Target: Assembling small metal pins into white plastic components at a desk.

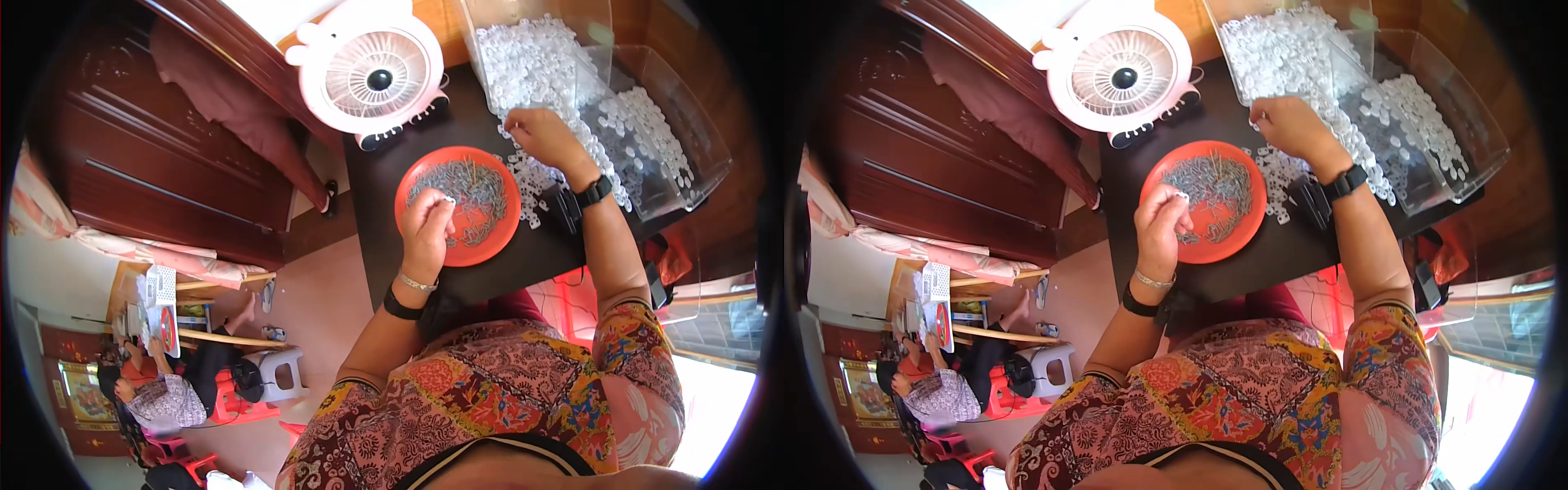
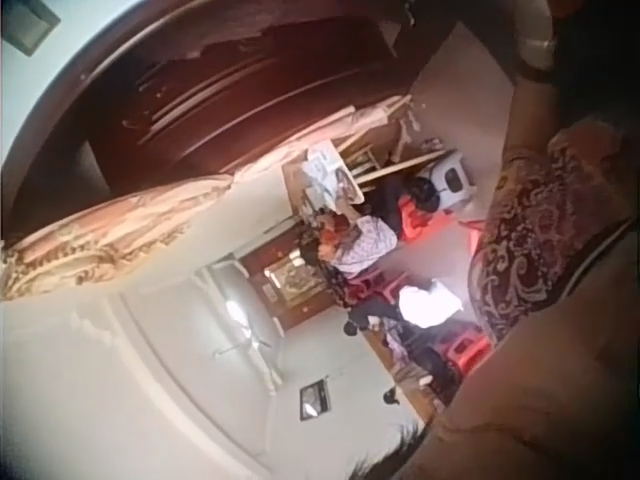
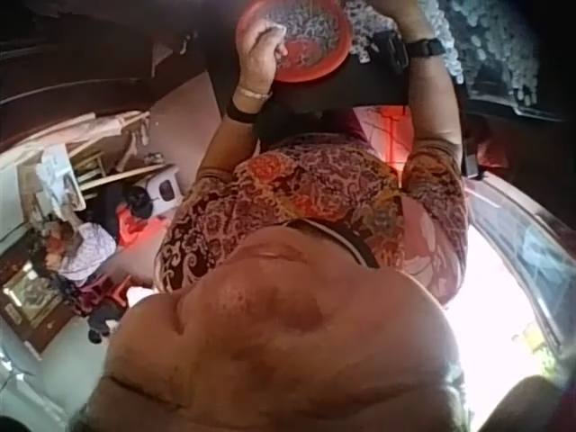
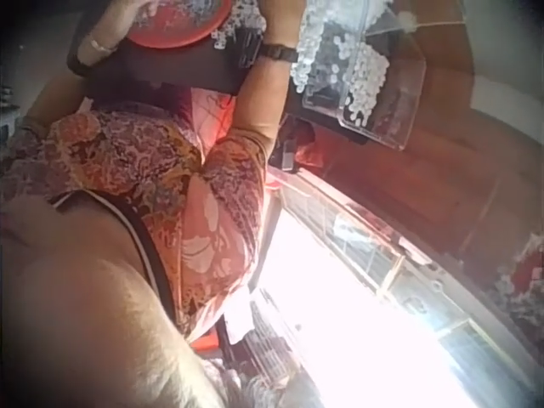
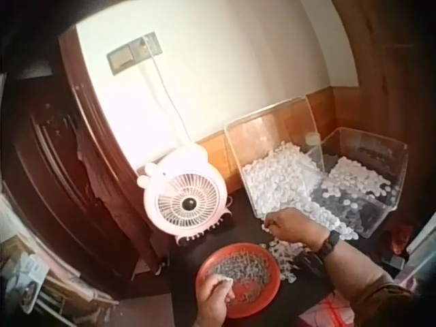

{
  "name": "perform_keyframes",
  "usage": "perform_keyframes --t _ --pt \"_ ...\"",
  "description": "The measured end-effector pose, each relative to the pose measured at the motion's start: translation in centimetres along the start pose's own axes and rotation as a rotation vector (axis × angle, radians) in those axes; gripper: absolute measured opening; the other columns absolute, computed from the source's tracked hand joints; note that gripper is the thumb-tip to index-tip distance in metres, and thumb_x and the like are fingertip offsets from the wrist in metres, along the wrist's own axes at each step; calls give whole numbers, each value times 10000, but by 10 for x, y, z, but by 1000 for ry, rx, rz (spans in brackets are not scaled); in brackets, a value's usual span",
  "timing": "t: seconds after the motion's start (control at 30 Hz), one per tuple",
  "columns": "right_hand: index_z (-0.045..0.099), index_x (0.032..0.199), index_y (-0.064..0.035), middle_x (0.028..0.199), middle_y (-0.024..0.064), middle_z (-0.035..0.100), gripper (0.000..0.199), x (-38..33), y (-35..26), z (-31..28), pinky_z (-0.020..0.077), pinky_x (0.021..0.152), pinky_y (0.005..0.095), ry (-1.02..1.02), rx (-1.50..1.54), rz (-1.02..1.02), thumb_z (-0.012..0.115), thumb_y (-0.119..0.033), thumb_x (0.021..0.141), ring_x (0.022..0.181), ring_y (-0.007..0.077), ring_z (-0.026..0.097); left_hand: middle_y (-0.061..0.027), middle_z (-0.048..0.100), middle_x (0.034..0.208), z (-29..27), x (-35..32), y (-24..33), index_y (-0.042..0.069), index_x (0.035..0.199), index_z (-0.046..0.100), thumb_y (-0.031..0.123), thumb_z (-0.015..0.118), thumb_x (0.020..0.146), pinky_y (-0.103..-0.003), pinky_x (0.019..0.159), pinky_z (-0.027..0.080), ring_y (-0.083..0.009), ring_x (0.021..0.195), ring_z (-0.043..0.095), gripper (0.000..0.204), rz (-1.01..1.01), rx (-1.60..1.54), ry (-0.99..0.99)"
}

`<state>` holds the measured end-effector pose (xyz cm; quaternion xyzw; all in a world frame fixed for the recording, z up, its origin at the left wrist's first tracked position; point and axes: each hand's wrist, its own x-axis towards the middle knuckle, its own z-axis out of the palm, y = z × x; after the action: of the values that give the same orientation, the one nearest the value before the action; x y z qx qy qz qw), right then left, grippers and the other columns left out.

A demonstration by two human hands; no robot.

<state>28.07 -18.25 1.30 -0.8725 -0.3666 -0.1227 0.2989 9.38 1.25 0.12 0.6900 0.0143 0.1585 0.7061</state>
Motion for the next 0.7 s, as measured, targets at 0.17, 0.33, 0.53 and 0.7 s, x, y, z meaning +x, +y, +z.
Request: perform_keyframes --t 0.17,0.33,0.53,0.7 --pt "655 908 -14 777 148 658 155 3 4 -1 496 688 355 8 93 -12 568 -77 797 730 295 641 10 477 598 1 2 0 28 774 498 100 519 897 -209 487 366 -50 530 453 143 84 31 -8" --pt "647 934 0 749 155 651 171 -1 -1 -5 493 664 339 -53 120 36 576 -64 792 704 261 640 8 477 606 4 0 0 28 767 498 91 519 888 -211 503 369 -57 535 458 138 68 42 -4" --pt "641 965 1 814 151 670 180 -2 -5 -4 501 682 317 -42 183 22 623 -101 817 745 231 652 1 520 632 -2 4 -11 20 805 549 112 544 884 -206 491 376 -57 546 496 121 58 45 63" --pt "638 999 4 812 113 679 196 1 -11 4 508 681 289 -72 282 33 616 -99 834 741 174 650 -5 531 638 -8 6 -4 13 841 574 79 544 867 -196 503 374 -55 552 499 77 66 58 154"
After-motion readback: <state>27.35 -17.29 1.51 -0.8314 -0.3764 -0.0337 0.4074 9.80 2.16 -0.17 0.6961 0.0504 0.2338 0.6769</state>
